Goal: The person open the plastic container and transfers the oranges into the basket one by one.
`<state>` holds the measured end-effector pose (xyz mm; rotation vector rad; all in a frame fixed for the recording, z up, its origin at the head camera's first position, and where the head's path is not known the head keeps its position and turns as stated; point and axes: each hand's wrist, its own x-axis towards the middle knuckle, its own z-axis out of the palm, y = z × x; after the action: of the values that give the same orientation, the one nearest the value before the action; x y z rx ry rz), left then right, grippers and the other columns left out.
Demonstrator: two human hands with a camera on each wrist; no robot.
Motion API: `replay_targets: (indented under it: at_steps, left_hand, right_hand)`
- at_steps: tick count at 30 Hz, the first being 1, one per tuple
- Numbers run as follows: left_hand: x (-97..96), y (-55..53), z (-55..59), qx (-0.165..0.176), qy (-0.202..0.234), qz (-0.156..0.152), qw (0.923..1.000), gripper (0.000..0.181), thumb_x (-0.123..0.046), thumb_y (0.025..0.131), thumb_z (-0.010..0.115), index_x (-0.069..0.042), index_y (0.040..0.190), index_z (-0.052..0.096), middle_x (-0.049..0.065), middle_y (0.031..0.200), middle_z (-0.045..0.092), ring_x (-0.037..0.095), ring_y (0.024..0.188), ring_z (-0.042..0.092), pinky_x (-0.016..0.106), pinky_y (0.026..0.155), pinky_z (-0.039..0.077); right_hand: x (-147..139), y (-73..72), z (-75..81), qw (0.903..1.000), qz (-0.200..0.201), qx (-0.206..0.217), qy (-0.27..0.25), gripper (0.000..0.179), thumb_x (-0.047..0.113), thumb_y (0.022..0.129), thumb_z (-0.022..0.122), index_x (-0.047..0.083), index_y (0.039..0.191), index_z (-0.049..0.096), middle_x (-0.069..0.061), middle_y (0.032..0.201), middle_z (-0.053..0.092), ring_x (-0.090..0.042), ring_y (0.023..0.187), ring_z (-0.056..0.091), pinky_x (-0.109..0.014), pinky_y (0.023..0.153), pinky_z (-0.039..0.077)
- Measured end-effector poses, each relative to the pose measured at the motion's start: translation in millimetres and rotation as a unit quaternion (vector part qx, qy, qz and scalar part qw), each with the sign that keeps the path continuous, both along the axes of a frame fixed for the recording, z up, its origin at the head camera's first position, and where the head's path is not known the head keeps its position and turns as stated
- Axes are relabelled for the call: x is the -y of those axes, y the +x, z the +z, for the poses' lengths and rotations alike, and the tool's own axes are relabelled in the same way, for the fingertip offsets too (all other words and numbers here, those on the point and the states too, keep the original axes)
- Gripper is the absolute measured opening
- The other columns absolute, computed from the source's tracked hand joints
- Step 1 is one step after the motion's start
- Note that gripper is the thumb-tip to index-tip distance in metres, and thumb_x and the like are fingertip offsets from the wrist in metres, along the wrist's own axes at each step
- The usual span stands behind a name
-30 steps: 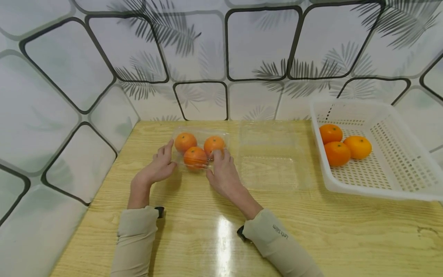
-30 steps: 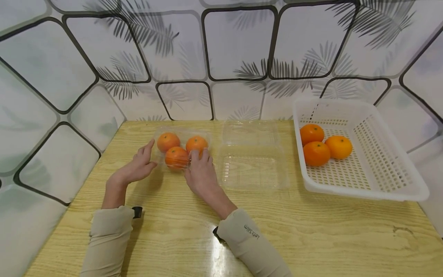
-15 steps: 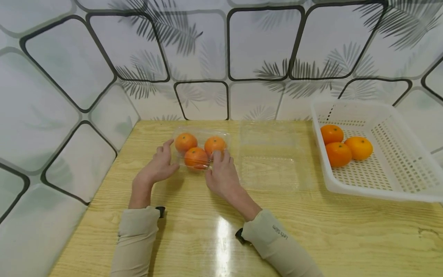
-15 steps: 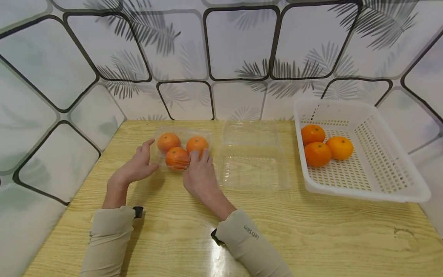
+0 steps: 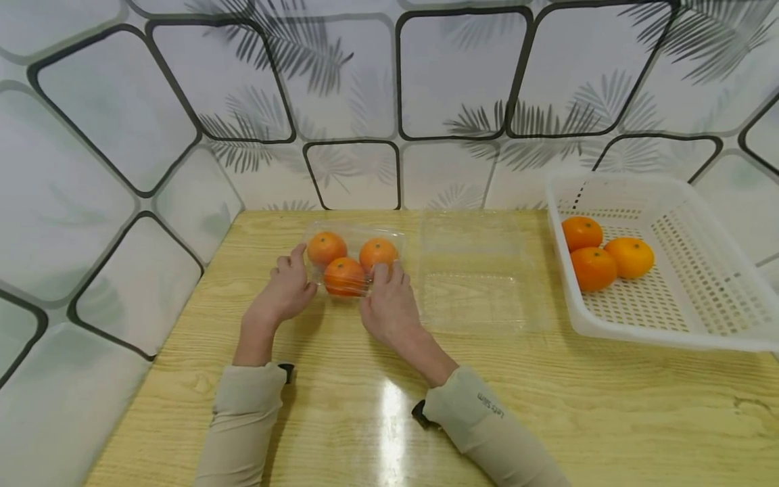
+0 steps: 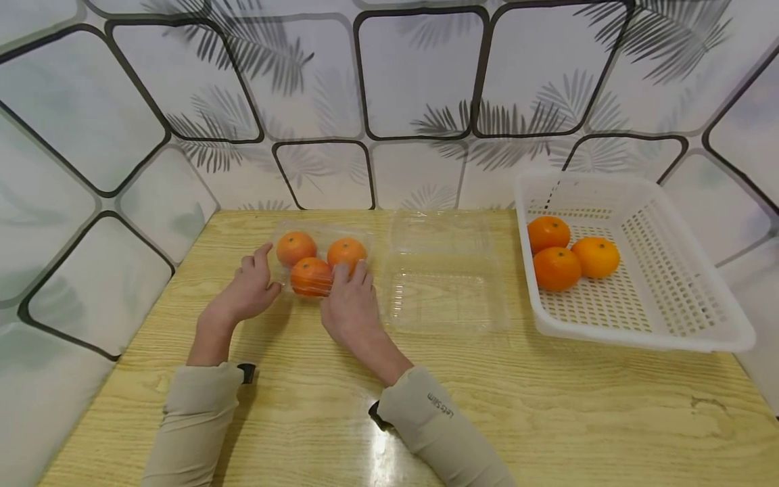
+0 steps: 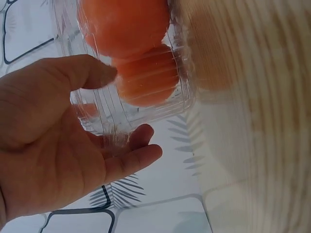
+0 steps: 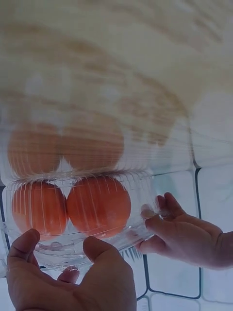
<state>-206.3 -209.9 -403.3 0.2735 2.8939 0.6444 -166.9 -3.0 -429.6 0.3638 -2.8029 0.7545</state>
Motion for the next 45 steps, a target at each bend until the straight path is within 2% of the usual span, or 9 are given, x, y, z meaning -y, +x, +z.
replay_targets:
  at_steps: [4, 6, 8, 16, 21, 26, 35, 39, 45]
  left_hand:
    - [-2.3, -0.3, -3.1, -0.058, -0.034, 0.006, 0.9977, 0.063, 0.002, 0.096, 0.043, 0.006, 0.15, 0.01, 0.048, 0.127, 0.032, 0.062, 0.103, 0.047, 0.064, 0.083, 0.047]
    - [-3.1, -0.3, -5.4, -0.089, -0.05, 0.009, 0.9947, 0.06, 0.008, 0.094, 0.042, 0.007, 0.148, 0.015, 0.045, 0.117, 0.038, 0.054, 0.088, 0.052, 0.058, 0.07, 0.05]
    - [-3.7, 0.3, -6.8, -0.11, -0.06, 0.01, 0.9921, 0.058, 0.011, 0.093, 0.041, 0.007, 0.146, 0.018, 0.043, 0.112, 0.042, 0.049, 0.079, 0.054, 0.053, 0.062, 0.05]
    - [-3.5, 1.3, -7.9, -0.134, -0.046, -0.001, 0.9898, 0.056, 0.015, 0.088, 0.042, 0.007, 0.14, 0.024, 0.042, 0.11, 0.044, 0.049, 0.074, 0.053, 0.054, 0.06, 0.05]
    - [-2.6, 1.9, -6.1, -0.118, -0.038, -0.016, 0.9922, 0.056, 0.015, 0.088, 0.042, 0.007, 0.141, 0.024, 0.041, 0.113, 0.043, 0.04, 0.063, 0.051, 0.047, 0.056, 0.048]
    - [-1.8, 1.6, -2.2, -0.096, -0.015, -0.02, 0.9951, 0.057, 0.014, 0.087, 0.041, 0.006, 0.141, 0.025, 0.038, 0.117, 0.043, 0.034, 0.062, 0.049, 0.046, 0.058, 0.046]
    - [-3.8, 4.4, 3.4, -0.074, 0.01, -0.04, 0.9964, 0.053, 0.015, 0.085, 0.04, 0.009, 0.136, 0.026, 0.038, 0.116, 0.039, 0.023, 0.051, 0.041, 0.034, 0.048, 0.036]
    - [-4.4, 6.9, 6.1, -0.071, 0.006, -0.041, 0.9966, 0.051, 0.016, 0.085, 0.039, 0.009, 0.134, 0.026, 0.037, 0.112, 0.039, 0.024, 0.05, 0.041, 0.034, 0.048, 0.036]
    - [-4.1, 9.0, 9.8, -0.055, 0.0, -0.036, 0.9978, 0.052, 0.015, 0.085, 0.04, 0.007, 0.135, 0.025, 0.036, 0.112, 0.039, 0.024, 0.05, 0.041, 0.034, 0.048, 0.036]
  right_hand:
    - [3.1, 0.4, -0.2, 0.9994, -0.014, -0.006, 0.03, 0.032, 0.011, 0.085, 0.062, 0.005, 0.11, 0.043, -0.025, 0.114, 0.044, -0.033, 0.089, 0.05, -0.039, 0.07, 0.051]
    - [4.3, 0.6, -0.8, 0.9986, -0.019, -0.013, 0.048, 0.032, 0.012, 0.084, 0.062, 0.005, 0.108, 0.043, -0.024, 0.111, 0.044, -0.031, 0.085, 0.05, -0.038, 0.067, 0.052]
    - [5.2, 0.9, -0.7, 0.9975, -0.023, -0.023, 0.063, 0.032, 0.013, 0.085, 0.063, 0.005, 0.108, 0.044, -0.025, 0.111, 0.045, -0.031, 0.083, 0.051, -0.037, 0.065, 0.052]
    - [5.2, 2.4, -1.6, 0.994, -0.027, -0.052, 0.092, 0.03, 0.014, 0.089, 0.065, 0.004, 0.106, 0.043, -0.025, 0.108, 0.048, -0.029, 0.077, 0.053, -0.034, 0.059, 0.052]
    - [4.7, 2.9, -3.9, 0.992, -0.035, -0.085, 0.086, 0.032, 0.01, 0.086, 0.069, 0.004, 0.103, 0.042, -0.025, 0.104, 0.049, -0.03, 0.074, 0.053, -0.037, 0.057, 0.052]
    - [3.7, 2.7, -3.9, 0.9903, -0.041, -0.105, 0.081, 0.028, 0.008, 0.088, 0.067, 0.003, 0.1, 0.042, -0.022, 0.097, 0.05, -0.031, 0.071, 0.055, -0.038, 0.055, 0.052]
    - [-0.7, 0.2, 0.1, 0.9944, -0.047, -0.066, 0.067, 0.033, 0.005, 0.083, 0.069, 0.004, 0.096, 0.039, -0.019, 0.093, 0.046, -0.031, 0.066, 0.055, -0.038, 0.053, 0.05]
    - [-1.8, -1.1, 2.2, 0.9931, -0.059, -0.061, 0.08, 0.034, -0.001, 0.083, 0.068, 0.004, 0.097, 0.038, -0.018, 0.092, 0.046, -0.028, 0.062, 0.056, -0.034, 0.048, 0.049]
    - [-2.8, -2.1, 3.5, 0.9949, -0.063, -0.049, 0.061, 0.032, -0.007, 0.084, 0.064, 0.005, 0.1, 0.038, -0.017, 0.092, 0.044, -0.028, 0.059, 0.056, -0.033, 0.045, 0.046]
